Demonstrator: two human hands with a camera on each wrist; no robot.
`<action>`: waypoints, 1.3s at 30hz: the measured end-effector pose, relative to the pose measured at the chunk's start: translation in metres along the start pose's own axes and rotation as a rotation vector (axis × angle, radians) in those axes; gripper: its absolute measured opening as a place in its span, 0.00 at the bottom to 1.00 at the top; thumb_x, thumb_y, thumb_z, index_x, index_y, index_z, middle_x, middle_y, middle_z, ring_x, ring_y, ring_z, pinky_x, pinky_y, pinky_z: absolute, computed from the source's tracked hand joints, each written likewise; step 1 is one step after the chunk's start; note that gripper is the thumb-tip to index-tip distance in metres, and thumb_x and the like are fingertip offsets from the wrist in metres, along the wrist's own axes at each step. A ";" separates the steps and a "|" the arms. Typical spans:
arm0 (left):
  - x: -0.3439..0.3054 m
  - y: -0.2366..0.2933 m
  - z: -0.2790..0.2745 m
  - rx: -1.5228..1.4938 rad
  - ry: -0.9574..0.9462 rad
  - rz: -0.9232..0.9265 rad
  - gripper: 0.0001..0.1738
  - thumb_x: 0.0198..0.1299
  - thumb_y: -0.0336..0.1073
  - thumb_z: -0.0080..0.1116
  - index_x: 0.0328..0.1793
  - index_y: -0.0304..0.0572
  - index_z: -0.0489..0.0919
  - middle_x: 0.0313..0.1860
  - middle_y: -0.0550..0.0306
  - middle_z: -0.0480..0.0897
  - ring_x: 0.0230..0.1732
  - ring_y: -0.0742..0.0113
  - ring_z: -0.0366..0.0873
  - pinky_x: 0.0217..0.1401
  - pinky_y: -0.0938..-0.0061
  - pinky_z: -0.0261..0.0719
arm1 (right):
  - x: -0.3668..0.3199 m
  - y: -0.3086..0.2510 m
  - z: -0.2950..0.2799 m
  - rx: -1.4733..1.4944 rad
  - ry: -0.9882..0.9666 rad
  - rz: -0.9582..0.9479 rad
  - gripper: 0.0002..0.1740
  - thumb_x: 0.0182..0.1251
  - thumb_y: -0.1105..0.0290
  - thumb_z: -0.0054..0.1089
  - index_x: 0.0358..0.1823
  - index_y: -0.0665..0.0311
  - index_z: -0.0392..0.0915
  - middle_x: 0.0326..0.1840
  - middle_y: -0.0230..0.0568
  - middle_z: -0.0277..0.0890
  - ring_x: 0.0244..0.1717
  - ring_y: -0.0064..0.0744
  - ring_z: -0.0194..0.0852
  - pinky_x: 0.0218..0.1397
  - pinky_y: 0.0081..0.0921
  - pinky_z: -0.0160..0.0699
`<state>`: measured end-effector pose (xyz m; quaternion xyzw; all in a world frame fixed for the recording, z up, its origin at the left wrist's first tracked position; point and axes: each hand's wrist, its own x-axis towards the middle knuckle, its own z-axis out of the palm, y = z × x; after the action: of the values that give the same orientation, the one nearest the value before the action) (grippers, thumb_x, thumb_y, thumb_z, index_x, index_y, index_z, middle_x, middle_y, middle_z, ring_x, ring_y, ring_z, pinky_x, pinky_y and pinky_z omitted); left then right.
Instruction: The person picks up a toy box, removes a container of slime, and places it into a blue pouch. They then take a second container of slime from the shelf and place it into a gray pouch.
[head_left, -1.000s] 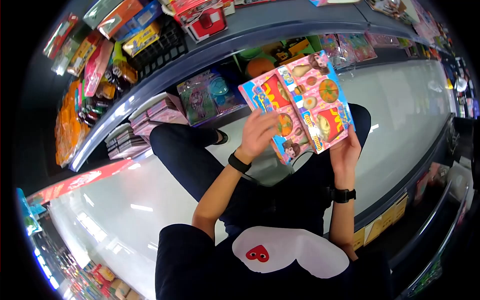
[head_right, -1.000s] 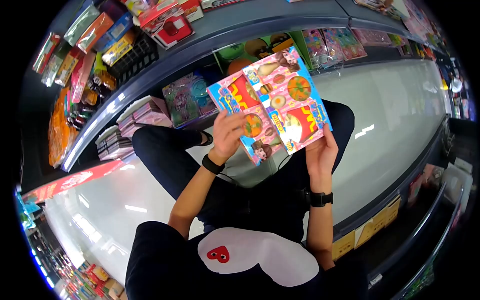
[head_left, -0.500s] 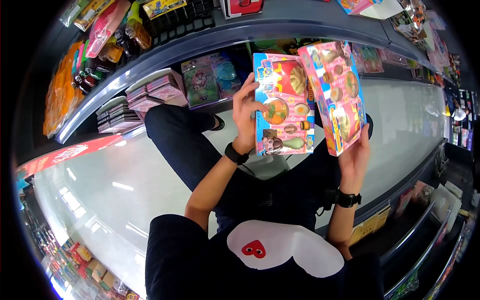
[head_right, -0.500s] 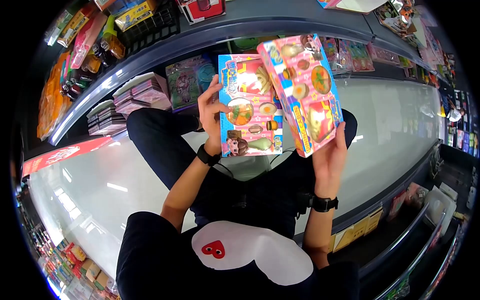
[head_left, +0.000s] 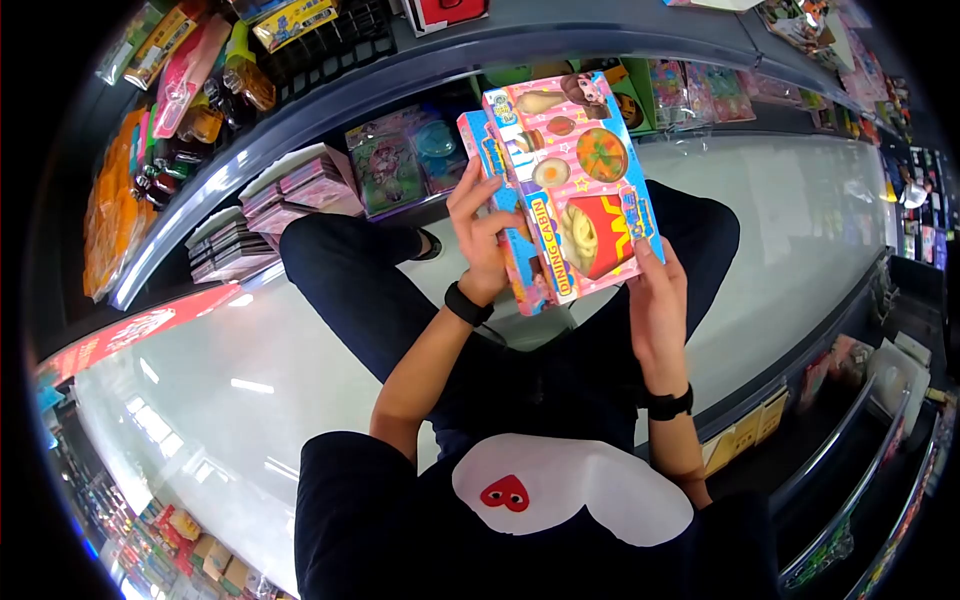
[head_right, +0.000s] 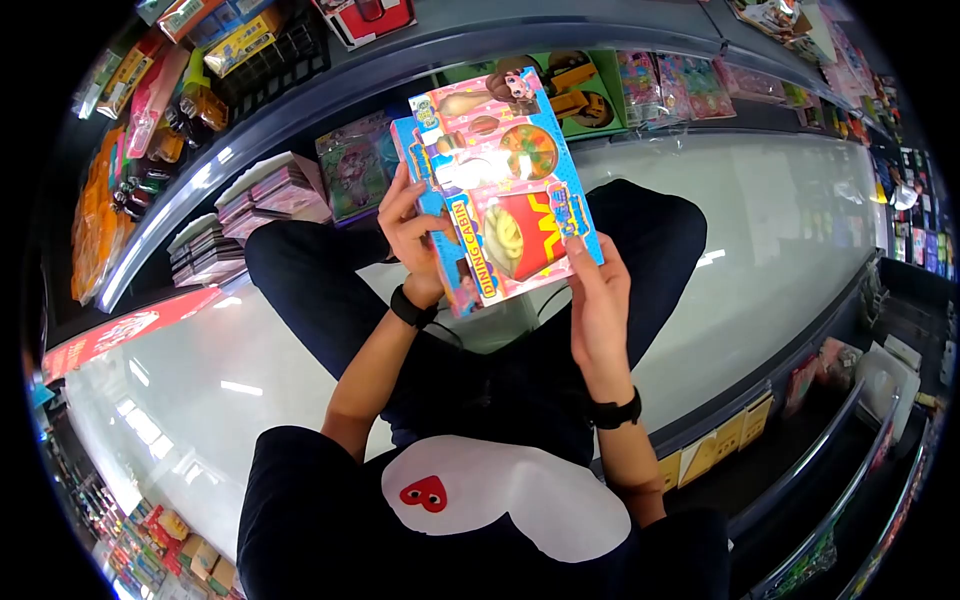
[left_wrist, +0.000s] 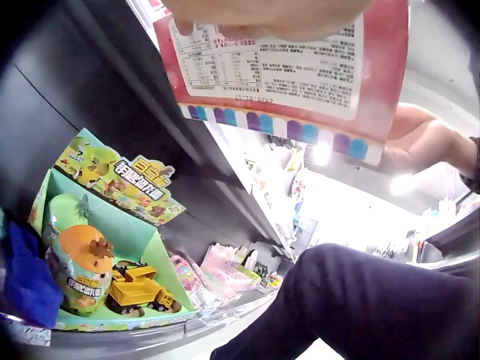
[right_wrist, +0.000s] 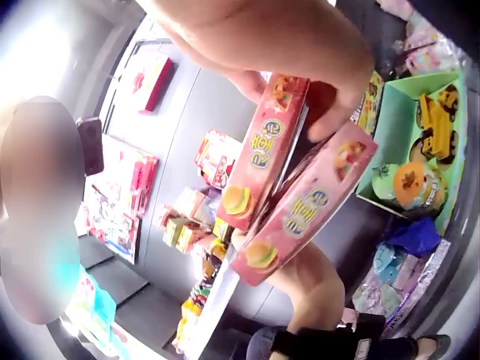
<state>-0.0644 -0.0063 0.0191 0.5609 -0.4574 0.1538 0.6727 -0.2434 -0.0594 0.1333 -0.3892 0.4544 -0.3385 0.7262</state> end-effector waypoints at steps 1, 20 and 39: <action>-0.001 0.000 -0.002 0.019 -0.015 0.020 0.14 0.51 0.24 0.68 0.36 0.44 0.72 0.59 0.47 0.72 0.70 0.38 0.64 0.67 0.53 0.69 | -0.001 0.008 0.001 -0.047 0.033 -0.057 0.13 0.71 0.65 0.59 0.48 0.67 0.73 0.49 0.35 0.78 0.53 0.21 0.75 0.60 0.23 0.68; 0.016 -0.015 -0.007 -1.103 -0.267 -1.200 0.37 0.68 0.46 0.50 0.78 0.44 0.51 0.70 0.46 0.68 0.66 0.55 0.71 0.65 0.61 0.71 | 0.016 -0.002 -0.038 -0.043 -0.079 -0.112 0.14 0.72 0.66 0.57 0.50 0.66 0.68 0.49 0.39 0.78 0.49 0.25 0.80 0.54 0.29 0.80; 0.011 0.003 0.000 -0.925 -0.274 -1.163 0.50 0.51 0.25 0.70 0.76 0.45 0.49 0.67 0.56 0.69 0.66 0.66 0.69 0.68 0.67 0.68 | 0.019 0.029 -0.038 -0.652 -0.050 -0.232 0.18 0.63 0.63 0.67 0.45 0.71 0.78 0.57 0.43 0.71 0.48 0.28 0.75 0.47 0.25 0.74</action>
<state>-0.0605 -0.0082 0.0293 0.3863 -0.1853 -0.5048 0.7494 -0.2672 -0.0714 0.0894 -0.6582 0.4735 -0.2463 0.5310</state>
